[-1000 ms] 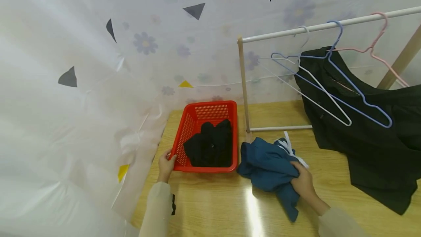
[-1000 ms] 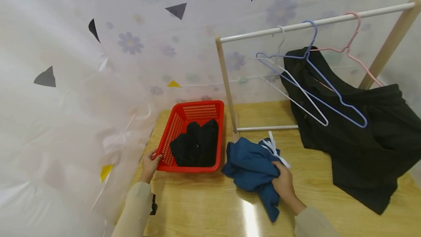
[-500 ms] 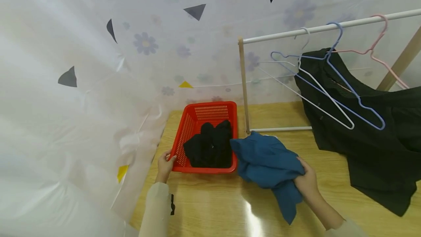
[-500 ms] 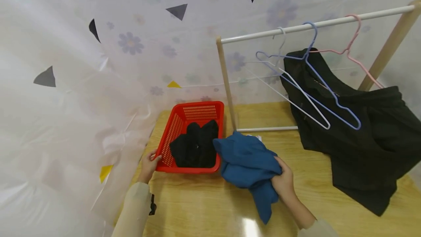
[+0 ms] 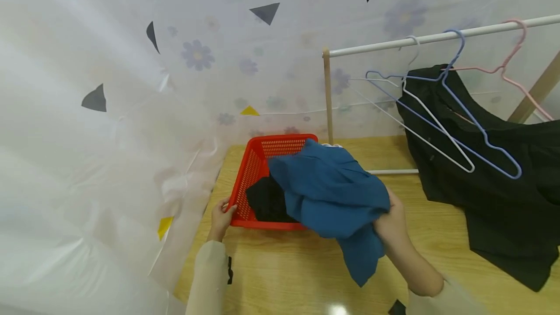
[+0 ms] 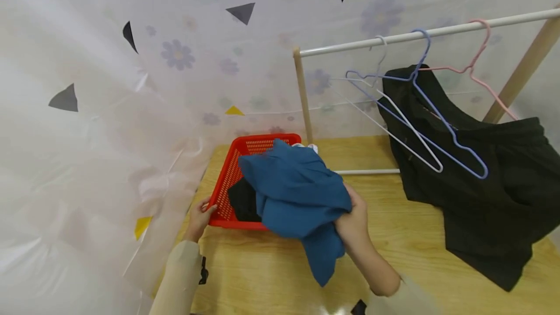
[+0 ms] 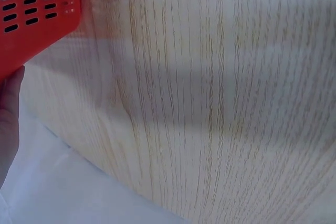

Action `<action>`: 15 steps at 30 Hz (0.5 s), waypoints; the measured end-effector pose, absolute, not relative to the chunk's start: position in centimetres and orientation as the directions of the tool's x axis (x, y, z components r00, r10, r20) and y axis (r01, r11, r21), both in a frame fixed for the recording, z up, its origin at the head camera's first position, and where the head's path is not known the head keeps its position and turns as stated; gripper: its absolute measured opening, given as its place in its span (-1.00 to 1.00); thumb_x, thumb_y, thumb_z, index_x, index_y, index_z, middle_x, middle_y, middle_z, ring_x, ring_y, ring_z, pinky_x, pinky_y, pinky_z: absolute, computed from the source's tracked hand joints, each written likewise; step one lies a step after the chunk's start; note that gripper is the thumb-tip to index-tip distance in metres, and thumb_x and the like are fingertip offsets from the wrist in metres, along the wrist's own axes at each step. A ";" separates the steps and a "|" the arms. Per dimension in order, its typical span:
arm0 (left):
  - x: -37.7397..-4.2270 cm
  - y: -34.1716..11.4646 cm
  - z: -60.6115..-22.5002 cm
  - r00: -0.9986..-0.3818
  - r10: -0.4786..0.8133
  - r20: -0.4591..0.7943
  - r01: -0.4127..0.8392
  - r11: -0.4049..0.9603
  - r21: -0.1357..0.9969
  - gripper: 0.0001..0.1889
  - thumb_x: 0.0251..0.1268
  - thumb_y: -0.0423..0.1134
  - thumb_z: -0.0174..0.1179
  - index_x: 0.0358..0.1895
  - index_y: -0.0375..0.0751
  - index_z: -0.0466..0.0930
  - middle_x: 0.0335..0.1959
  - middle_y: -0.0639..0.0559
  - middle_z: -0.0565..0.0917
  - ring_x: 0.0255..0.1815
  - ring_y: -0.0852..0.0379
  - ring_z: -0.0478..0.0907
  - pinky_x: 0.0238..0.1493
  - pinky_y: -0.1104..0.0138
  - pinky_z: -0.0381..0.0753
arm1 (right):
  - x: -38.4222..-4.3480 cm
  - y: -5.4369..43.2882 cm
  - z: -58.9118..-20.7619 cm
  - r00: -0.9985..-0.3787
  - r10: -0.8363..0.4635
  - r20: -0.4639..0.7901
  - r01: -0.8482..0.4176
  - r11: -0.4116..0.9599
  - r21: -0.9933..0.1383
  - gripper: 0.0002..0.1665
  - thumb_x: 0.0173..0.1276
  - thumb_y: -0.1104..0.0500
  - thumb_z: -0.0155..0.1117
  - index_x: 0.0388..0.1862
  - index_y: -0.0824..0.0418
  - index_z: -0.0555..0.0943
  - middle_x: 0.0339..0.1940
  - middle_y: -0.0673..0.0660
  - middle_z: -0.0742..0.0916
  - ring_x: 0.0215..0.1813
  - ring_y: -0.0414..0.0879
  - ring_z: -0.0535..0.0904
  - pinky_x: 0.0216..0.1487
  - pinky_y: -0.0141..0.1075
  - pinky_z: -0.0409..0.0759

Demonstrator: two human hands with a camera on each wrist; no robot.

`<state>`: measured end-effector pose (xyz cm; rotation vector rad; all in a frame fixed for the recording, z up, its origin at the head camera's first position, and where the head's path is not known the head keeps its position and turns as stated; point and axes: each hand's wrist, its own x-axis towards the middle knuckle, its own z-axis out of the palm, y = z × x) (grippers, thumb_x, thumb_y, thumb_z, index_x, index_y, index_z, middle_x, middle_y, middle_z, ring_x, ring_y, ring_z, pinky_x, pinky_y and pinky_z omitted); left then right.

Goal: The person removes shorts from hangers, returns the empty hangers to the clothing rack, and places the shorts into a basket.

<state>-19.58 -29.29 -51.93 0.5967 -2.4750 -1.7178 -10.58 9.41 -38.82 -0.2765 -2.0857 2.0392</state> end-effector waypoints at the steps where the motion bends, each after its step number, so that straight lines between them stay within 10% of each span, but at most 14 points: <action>1: -19.6 -29.4 -52.0 -0.922 -0.354 -0.158 -0.271 0.298 0.915 -0.58 0.28 -0.42 0.10 0.20 -0.45 0.36 -0.05 -0.48 0.56 -0.16 -0.14 0.63 -0.24 0.20 0.67 | -10.8 8.8 -38.3 -0.959 0.283 0.026 -0.028 -0.004 -1.000 -0.53 0.23 0.39 0.12 -0.45 -0.28 0.53 -0.48 -0.36 0.57 -0.32 -0.43 0.47 -0.21 -0.56 0.45; 15: -19.9 -30.1 -52.9 -0.929 -0.348 -0.129 -0.229 0.264 0.937 -0.57 0.26 -0.39 0.14 0.18 -0.43 0.38 -0.02 -0.48 0.56 -0.10 -0.21 0.60 -0.20 0.13 0.66 | -17.4 1.2 -37.1 -0.953 0.284 0.104 -0.193 -0.306 -0.932 -0.67 0.13 0.47 0.13 -0.25 0.10 0.60 -0.40 -0.23 0.63 -0.23 -0.31 0.50 -0.10 -0.49 0.47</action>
